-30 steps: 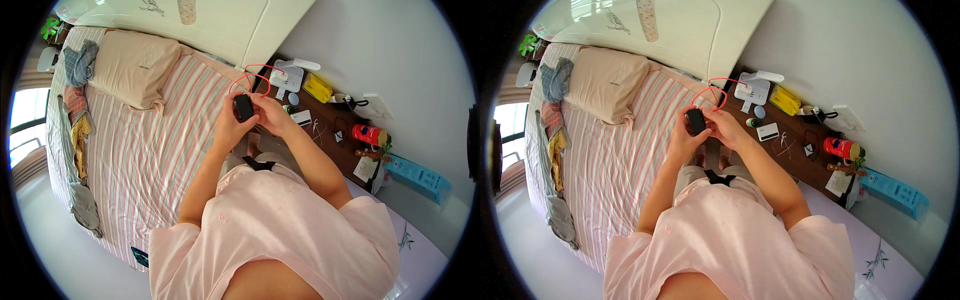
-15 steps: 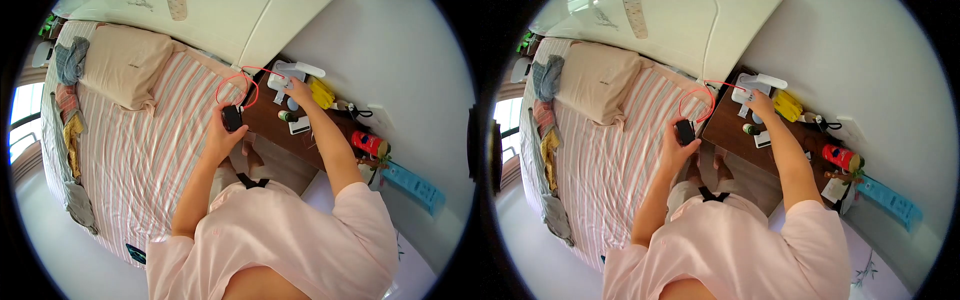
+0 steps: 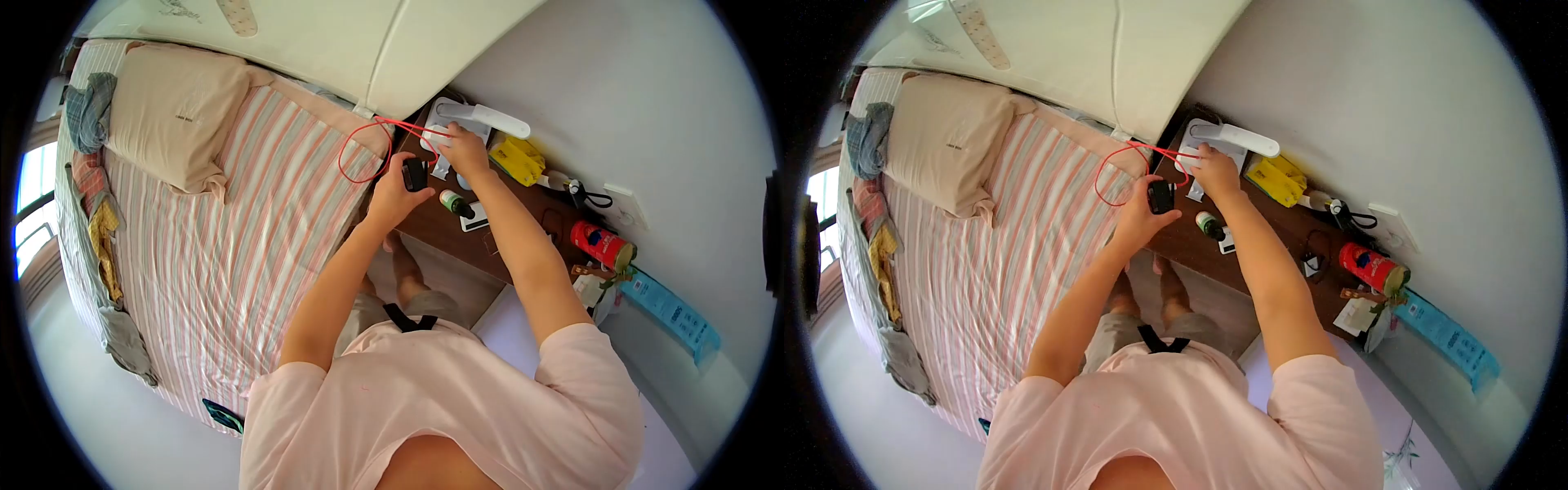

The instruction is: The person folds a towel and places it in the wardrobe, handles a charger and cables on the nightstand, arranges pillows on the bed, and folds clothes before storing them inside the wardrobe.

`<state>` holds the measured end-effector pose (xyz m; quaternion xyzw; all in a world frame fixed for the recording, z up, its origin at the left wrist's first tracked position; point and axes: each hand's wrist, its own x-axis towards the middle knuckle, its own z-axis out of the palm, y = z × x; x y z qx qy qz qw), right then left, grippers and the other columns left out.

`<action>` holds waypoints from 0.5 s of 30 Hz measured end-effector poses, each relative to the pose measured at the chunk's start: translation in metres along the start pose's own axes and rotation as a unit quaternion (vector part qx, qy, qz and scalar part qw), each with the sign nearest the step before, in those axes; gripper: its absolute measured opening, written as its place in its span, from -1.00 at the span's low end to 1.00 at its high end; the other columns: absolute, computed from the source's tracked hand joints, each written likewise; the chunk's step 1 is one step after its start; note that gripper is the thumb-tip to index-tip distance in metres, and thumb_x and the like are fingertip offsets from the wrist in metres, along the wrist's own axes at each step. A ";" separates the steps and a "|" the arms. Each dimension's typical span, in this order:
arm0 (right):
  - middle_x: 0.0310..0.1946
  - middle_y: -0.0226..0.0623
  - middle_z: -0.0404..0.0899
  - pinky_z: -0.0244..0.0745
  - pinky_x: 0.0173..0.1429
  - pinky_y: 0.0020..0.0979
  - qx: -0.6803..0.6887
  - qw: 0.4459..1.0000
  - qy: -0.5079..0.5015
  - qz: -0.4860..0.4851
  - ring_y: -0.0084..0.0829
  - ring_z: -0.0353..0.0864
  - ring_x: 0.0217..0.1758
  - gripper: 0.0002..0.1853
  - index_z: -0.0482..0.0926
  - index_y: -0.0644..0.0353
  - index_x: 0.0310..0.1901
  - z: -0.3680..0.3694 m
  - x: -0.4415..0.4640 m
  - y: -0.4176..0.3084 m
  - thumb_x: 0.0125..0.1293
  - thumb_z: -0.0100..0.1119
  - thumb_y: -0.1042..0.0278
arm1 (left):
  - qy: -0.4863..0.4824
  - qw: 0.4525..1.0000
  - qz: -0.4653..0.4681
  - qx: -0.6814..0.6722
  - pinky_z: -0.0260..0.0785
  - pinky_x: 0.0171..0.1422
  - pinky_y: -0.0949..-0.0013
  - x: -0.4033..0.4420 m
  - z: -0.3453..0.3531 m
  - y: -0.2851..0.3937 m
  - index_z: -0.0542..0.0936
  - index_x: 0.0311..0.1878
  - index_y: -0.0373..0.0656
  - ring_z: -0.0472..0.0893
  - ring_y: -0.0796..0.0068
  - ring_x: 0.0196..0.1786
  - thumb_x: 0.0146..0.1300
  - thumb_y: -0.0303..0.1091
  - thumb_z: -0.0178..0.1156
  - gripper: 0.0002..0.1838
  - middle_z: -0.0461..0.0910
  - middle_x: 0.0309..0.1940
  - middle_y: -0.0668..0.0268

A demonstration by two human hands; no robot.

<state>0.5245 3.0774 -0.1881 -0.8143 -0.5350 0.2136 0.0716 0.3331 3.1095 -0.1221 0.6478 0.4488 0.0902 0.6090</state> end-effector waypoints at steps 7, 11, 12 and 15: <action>-0.16 -0.06 0.51 0.43 -0.04 -0.20 0.065 0.998 0.010 -0.003 -0.09 0.49 -0.07 -0.51 0.32 0.24 0.00 -0.001 -0.020 0.007 0.02 0.20 0.30 | 0.005 0.999 0.035 0.018 0.37 -0.10 0.27 0.014 0.019 -0.014 0.24 0.08 -0.09 0.55 0.19 -0.17 -0.13 -0.30 0.38 -0.31 0.50 -0.23 0.09; -0.09 -0.03 0.47 0.41 0.01 -0.21 0.065 0.997 0.045 0.009 -0.08 0.46 -0.02 -0.42 0.26 0.24 0.09 0.002 -0.038 0.013 0.00 0.21 0.32 | -0.001 1.000 0.013 -0.014 0.36 -0.07 0.32 0.008 0.019 -0.018 0.24 0.08 -0.09 0.53 0.25 -0.15 -0.12 -0.34 0.36 -0.33 0.48 -0.19 0.11; -0.08 -0.02 0.47 0.41 0.02 -0.21 0.067 0.997 0.047 0.011 -0.08 0.45 -0.01 -0.40 0.25 0.24 0.10 0.001 -0.042 0.014 0.00 0.21 0.33 | 0.000 1.000 0.004 -0.024 0.36 -0.06 0.33 0.005 0.018 -0.017 0.24 0.09 -0.09 0.52 0.27 -0.13 -0.12 -0.36 0.36 -0.33 0.47 -0.17 0.12; -0.08 -0.02 0.46 0.41 0.01 -0.20 0.061 0.994 0.090 -0.023 -0.07 0.45 -0.02 -0.40 0.25 0.24 0.10 0.000 -0.041 0.014 0.00 0.21 0.31 | 0.014 0.999 0.008 -0.032 0.36 -0.07 0.31 0.003 0.016 -0.019 0.22 0.10 -0.09 0.52 0.24 -0.16 -0.12 -0.38 0.34 -0.32 0.48 -0.21 0.11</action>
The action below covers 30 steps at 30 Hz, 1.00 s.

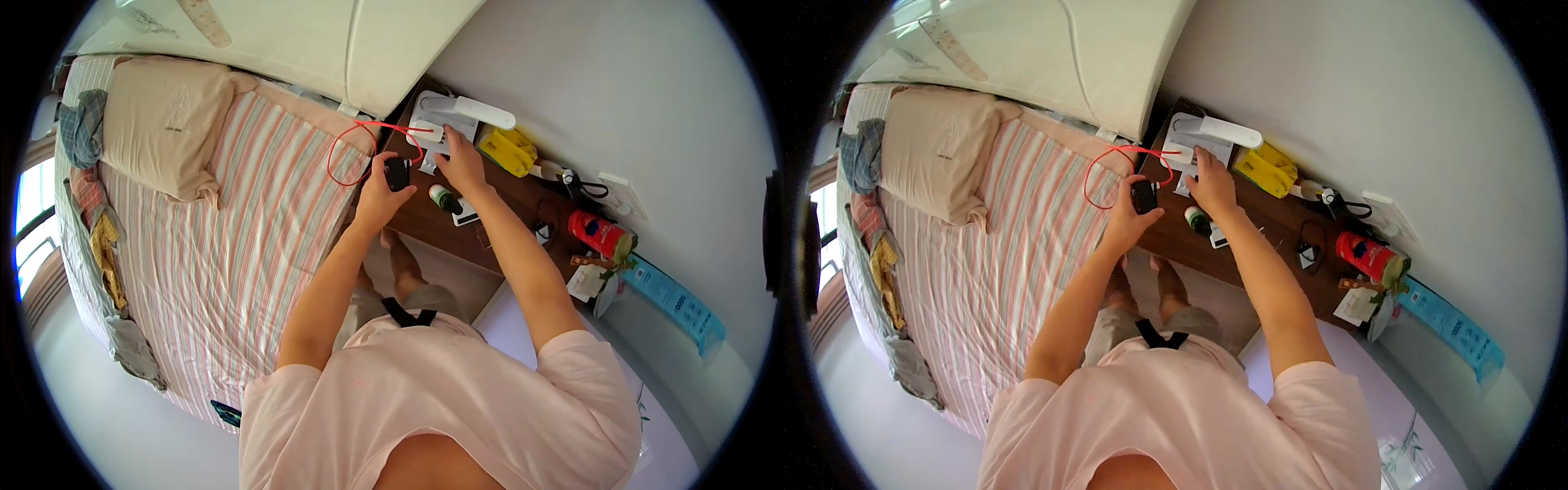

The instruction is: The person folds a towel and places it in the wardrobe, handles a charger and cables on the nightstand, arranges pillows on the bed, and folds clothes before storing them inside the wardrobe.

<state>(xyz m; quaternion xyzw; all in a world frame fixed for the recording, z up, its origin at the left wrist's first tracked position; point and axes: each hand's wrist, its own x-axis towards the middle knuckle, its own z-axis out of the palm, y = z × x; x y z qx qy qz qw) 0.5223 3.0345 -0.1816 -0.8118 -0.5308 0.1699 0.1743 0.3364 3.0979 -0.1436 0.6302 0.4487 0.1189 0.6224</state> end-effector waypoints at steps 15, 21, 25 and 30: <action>-0.38 -0.06 0.54 0.49 -0.24 -0.19 -0.102 0.992 -0.065 -0.016 -0.08 0.57 -0.33 -0.56 0.35 0.23 -0.14 0.014 0.041 -0.002 -0.04 0.21 0.23 | -0.028 0.999 -0.012 -0.012 0.32 0.00 0.33 -0.003 -0.011 0.008 0.26 0.10 -0.10 0.48 0.28 -0.10 -0.13 -0.38 0.34 -0.33 0.43 -0.14 0.15; -0.36 -0.03 0.56 0.48 -0.19 -0.19 -0.130 0.983 -0.128 -0.030 -0.05 0.56 -0.27 -0.55 0.41 0.27 -0.13 0.006 0.045 -0.004 0.05 0.17 0.10 | -0.061 0.998 0.024 0.013 0.34 -0.05 0.28 0.010 -0.006 -0.003 0.24 0.10 -0.08 0.51 0.17 -0.17 -0.14 -0.35 0.35 -0.31 0.49 -0.23 0.12; -0.39 -0.01 0.56 0.47 -0.20 -0.19 -0.098 0.988 -0.115 -0.028 -0.06 0.57 -0.27 -0.56 0.43 0.26 -0.16 0.006 0.048 -0.005 0.06 0.16 0.06 | -0.101 0.994 0.015 0.029 0.32 -0.03 0.28 0.020 -0.001 -0.008 0.26 0.08 -0.07 0.50 0.15 -0.14 -0.15 -0.34 0.35 -0.32 0.47 -0.23 0.09; -0.41 -0.02 0.56 0.45 -0.21 -0.16 -0.083 0.989 -0.119 -0.033 -0.06 0.56 -0.28 -0.60 0.41 0.27 -0.19 0.007 0.048 -0.002 0.05 0.19 0.13 | -0.125 0.988 0.039 0.081 0.32 -0.03 0.24 0.041 0.006 -0.019 0.27 0.05 -0.13 0.50 0.09 -0.11 -0.17 -0.35 0.36 -0.34 0.47 -0.21 0.03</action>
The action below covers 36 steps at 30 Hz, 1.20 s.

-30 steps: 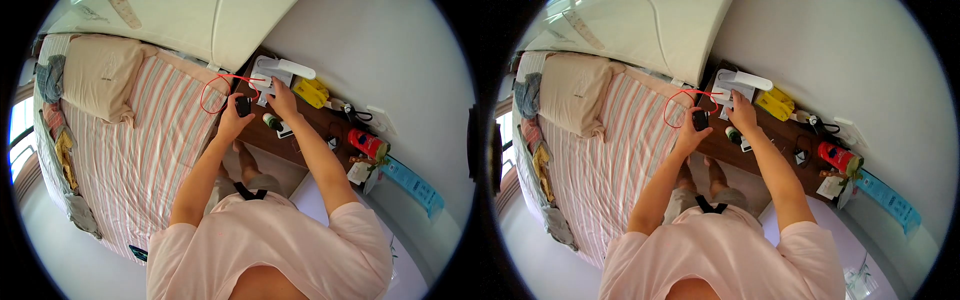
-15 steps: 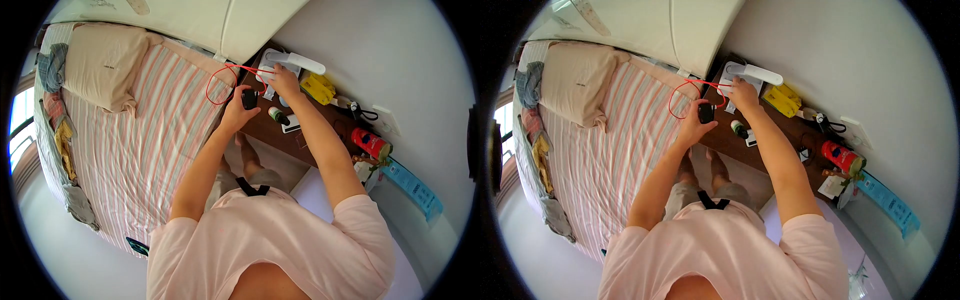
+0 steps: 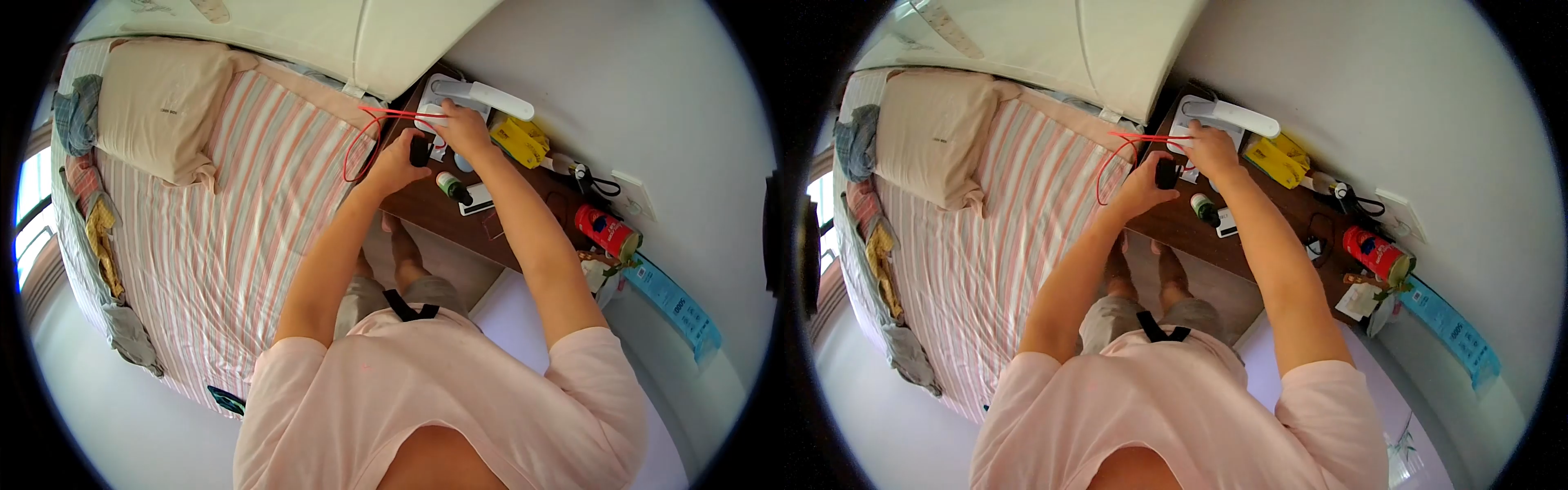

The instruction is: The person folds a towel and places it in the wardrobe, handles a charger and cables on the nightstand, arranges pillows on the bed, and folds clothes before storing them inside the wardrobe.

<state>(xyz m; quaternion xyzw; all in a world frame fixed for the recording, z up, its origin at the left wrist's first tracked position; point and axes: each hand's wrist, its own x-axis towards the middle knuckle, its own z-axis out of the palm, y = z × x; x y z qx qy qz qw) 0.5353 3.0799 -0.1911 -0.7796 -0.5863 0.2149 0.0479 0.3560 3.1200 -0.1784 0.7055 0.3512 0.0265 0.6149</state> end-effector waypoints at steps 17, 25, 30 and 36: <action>-0.44 -0.05 0.57 0.43 -0.16 -0.14 0.003 1.000 -0.030 -0.002 -0.06 0.55 -0.27 -0.63 0.36 0.28 -0.14 -0.010 0.000 -0.005 0.03 0.13 0.29 | 0.008 0.992 0.084 0.091 0.30 0.08 0.20 0.017 0.007 -0.017 0.25 0.04 -0.20 0.41 0.06 0.06 -0.23 -0.43 0.35 -0.30 0.38 0.03 0.08; -0.42 -0.04 0.57 0.43 -0.17 -0.14 0.004 1.000 -0.024 -0.012 -0.06 0.55 -0.26 -0.62 0.35 0.28 -0.13 -0.004 0.001 0.000 0.04 0.13 0.30 | 0.004 0.986 0.090 0.137 0.29 0.13 0.24 0.014 0.008 -0.015 0.28 0.05 -0.19 0.40 0.08 0.10 -0.21 -0.42 0.36 -0.32 0.30 0.14 0.10; -0.39 -0.02 0.57 0.43 -0.16 -0.12 0.057 0.996 -0.057 0.043 -0.03 0.55 -0.26 -0.57 0.32 0.25 -0.05 -0.024 0.000 -0.008 0.04 0.06 0.25 | -0.017 0.986 0.085 0.141 0.28 0.15 0.24 0.017 0.006 -0.019 0.28 0.05 -0.19 0.39 0.09 0.11 -0.22 -0.41 0.36 -0.32 0.30 0.15 0.08; -0.40 0.01 0.56 0.44 -0.16 -0.12 0.081 0.996 -0.020 0.016 -0.03 0.55 -0.26 -0.54 0.31 0.22 -0.02 -0.019 -0.002 0.000 0.06 0.06 0.19 | 0.003 0.988 0.095 0.118 0.28 0.10 0.22 0.009 0.003 -0.023 0.27 0.07 -0.15 0.41 0.07 0.06 -0.22 -0.41 0.36 -0.30 0.37 0.05 0.09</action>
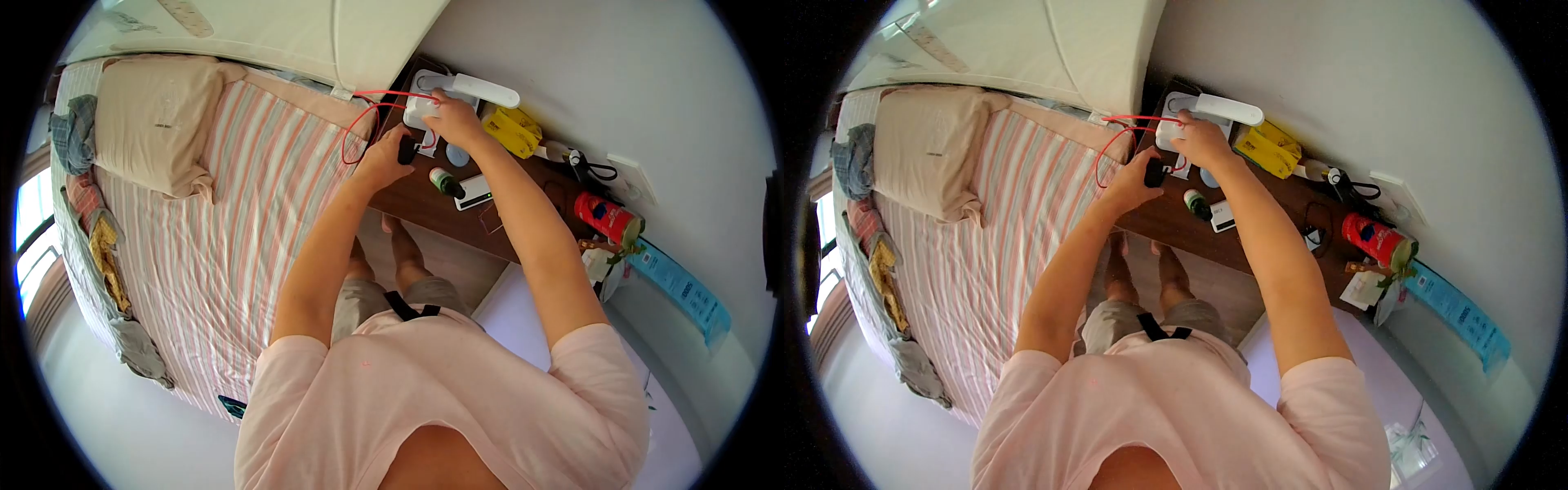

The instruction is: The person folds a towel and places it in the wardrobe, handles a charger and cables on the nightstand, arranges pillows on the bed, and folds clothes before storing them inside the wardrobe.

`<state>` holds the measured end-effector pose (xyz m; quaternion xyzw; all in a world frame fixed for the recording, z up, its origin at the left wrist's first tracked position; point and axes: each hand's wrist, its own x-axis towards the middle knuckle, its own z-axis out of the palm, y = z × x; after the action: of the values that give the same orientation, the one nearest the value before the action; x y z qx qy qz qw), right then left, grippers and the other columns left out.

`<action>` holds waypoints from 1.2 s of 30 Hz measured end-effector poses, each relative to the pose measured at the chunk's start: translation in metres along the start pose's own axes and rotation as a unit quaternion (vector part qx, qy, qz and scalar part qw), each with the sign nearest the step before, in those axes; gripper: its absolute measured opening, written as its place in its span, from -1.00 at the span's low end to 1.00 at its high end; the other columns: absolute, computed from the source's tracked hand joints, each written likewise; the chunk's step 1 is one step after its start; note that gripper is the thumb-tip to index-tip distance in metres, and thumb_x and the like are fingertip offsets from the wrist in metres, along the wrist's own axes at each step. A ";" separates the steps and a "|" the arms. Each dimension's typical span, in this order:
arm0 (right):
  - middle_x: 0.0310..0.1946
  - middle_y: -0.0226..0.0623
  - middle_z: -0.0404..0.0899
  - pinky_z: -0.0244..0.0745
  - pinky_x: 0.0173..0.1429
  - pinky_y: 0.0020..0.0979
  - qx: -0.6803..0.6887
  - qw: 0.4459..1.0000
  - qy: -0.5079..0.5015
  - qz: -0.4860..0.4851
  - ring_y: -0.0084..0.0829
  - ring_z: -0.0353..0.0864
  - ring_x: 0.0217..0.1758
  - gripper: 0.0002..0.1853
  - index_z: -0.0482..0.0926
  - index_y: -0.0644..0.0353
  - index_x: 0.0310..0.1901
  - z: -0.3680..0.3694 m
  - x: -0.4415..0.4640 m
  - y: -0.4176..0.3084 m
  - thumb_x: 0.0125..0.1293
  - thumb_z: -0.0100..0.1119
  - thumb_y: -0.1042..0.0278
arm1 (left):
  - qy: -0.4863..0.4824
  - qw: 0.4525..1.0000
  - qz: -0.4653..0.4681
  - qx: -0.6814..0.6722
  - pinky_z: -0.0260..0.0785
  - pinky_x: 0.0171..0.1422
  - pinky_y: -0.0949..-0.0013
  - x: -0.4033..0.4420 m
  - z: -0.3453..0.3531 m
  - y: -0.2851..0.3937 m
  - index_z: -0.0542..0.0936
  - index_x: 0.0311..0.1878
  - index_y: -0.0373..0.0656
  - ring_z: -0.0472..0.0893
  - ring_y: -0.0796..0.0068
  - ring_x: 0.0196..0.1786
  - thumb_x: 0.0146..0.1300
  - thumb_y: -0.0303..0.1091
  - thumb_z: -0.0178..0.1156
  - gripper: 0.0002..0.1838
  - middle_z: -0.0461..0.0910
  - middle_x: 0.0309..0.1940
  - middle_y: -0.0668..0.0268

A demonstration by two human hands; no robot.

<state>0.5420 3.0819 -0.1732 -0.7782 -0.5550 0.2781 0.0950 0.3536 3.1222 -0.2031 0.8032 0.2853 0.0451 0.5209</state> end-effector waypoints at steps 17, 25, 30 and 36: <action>-0.18 -0.06 0.53 0.46 -0.15 -0.36 0.302 0.931 0.195 -0.072 -0.14 0.57 -0.15 -0.53 0.39 0.08 0.05 -0.047 -0.120 -0.126 0.04 0.16 0.51 | 0.066 0.862 -0.162 -0.475 0.46 -0.22 0.39 -0.122 -0.096 0.080 0.25 0.11 -0.14 0.51 0.47 -0.28 0.07 -0.49 0.21 -0.48 0.44 -0.26 0.29; -0.32 -0.13 0.52 0.45 -0.22 -0.36 0.212 0.906 0.306 -0.200 -0.15 0.54 -0.31 -0.46 0.40 0.13 0.05 -0.084 -0.166 -0.176 -0.08 0.18 0.64 | 0.065 0.823 -0.107 -0.554 0.54 -0.21 0.36 -0.145 -0.135 0.142 0.27 0.08 -0.11 0.55 0.49 -0.28 0.19 -0.46 0.11 -0.61 0.45 -0.24 0.29; -0.26 -0.11 0.47 0.44 -0.25 -0.36 0.203 0.904 0.324 -0.191 -0.15 0.51 -0.25 -0.40 0.35 0.11 0.10 -0.105 -0.200 -0.205 -0.07 0.17 0.63 | 0.057 0.850 -0.029 -0.522 0.54 -0.21 0.41 -0.145 -0.151 0.183 0.28 0.07 -0.15 0.55 0.52 -0.27 0.17 -0.48 0.13 -0.60 0.45 -0.21 0.28; 0.00 -0.06 0.31 0.45 -0.16 -0.39 0.270 0.916 0.271 -0.126 -0.12 0.46 -0.12 -0.33 0.22 0.10 0.22 -0.110 -0.238 -0.228 0.00 0.09 0.68 | 0.015 0.864 0.019 -0.503 0.55 -0.19 0.43 -0.143 -0.157 0.212 0.31 0.03 -0.15 0.52 0.58 -0.22 0.14 -0.48 0.17 -0.61 0.44 -0.20 0.32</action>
<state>0.3619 2.9652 0.0995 -0.6920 -0.5057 0.1816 0.4821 0.2641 3.1149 0.0829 0.4365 0.2161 0.2044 0.8491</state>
